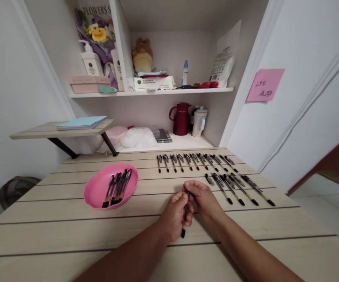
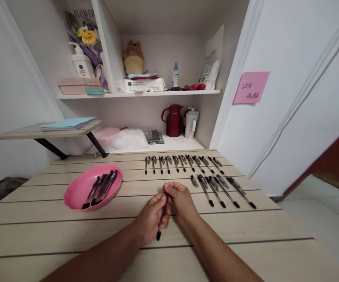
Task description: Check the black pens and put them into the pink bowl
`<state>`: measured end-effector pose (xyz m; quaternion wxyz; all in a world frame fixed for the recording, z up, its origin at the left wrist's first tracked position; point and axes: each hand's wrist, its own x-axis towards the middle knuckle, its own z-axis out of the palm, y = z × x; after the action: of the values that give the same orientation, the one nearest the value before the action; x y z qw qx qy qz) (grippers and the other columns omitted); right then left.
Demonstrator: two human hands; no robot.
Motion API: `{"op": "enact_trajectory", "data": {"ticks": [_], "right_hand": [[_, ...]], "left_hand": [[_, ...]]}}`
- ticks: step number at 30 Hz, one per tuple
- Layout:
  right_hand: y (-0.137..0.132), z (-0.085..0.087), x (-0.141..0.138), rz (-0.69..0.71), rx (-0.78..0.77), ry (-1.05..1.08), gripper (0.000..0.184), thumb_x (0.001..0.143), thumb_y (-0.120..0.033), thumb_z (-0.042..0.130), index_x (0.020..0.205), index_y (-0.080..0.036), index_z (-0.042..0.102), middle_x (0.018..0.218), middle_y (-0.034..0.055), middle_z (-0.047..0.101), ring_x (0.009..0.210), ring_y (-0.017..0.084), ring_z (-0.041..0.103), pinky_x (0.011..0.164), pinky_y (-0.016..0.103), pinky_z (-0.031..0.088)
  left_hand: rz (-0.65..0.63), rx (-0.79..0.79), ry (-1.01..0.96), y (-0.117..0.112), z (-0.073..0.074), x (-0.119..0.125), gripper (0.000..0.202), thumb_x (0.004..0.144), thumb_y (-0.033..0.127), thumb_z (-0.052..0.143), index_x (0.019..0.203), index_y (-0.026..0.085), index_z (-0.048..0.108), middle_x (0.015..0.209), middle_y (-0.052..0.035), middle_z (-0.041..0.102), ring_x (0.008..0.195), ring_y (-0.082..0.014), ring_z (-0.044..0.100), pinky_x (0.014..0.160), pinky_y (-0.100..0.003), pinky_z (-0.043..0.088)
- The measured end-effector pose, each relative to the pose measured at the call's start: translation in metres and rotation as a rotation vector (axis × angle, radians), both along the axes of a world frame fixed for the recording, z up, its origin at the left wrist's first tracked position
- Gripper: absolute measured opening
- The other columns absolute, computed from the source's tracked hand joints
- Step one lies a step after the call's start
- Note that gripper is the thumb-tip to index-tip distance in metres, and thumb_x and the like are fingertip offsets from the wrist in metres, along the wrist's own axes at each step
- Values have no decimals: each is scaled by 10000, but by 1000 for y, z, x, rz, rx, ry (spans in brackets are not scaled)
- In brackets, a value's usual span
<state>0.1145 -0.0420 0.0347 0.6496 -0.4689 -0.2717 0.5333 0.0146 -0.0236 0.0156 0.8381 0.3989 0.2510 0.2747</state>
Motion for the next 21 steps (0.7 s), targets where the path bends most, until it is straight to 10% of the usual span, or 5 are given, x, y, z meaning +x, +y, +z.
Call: {"op": "enact_trajectory", "data": {"ticks": [14, 21], "right_hand": [[-2, -4, 4, -26, 66, -48, 302, 641, -392, 682, 616, -152, 500, 410, -53, 487, 286, 83, 436, 289, 191, 346], [-5, -4, 1, 176, 68, -15, 364, 739, -532, 521, 707, -170, 506, 378, -64, 461, 257, 128, 450, 265, 236, 368]], "left_hand": [[90, -6, -7, -1, 4, 1, 321, 669, 398, 643, 736, 182, 415, 560, 55, 495, 346, -20, 337, 361, -164, 171], [93, 8, -21, 0, 2, 2, 296, 714, 430, 585, 787, 168, 468, 552, 50, 478, 353, -27, 352, 363, -175, 196]]}}
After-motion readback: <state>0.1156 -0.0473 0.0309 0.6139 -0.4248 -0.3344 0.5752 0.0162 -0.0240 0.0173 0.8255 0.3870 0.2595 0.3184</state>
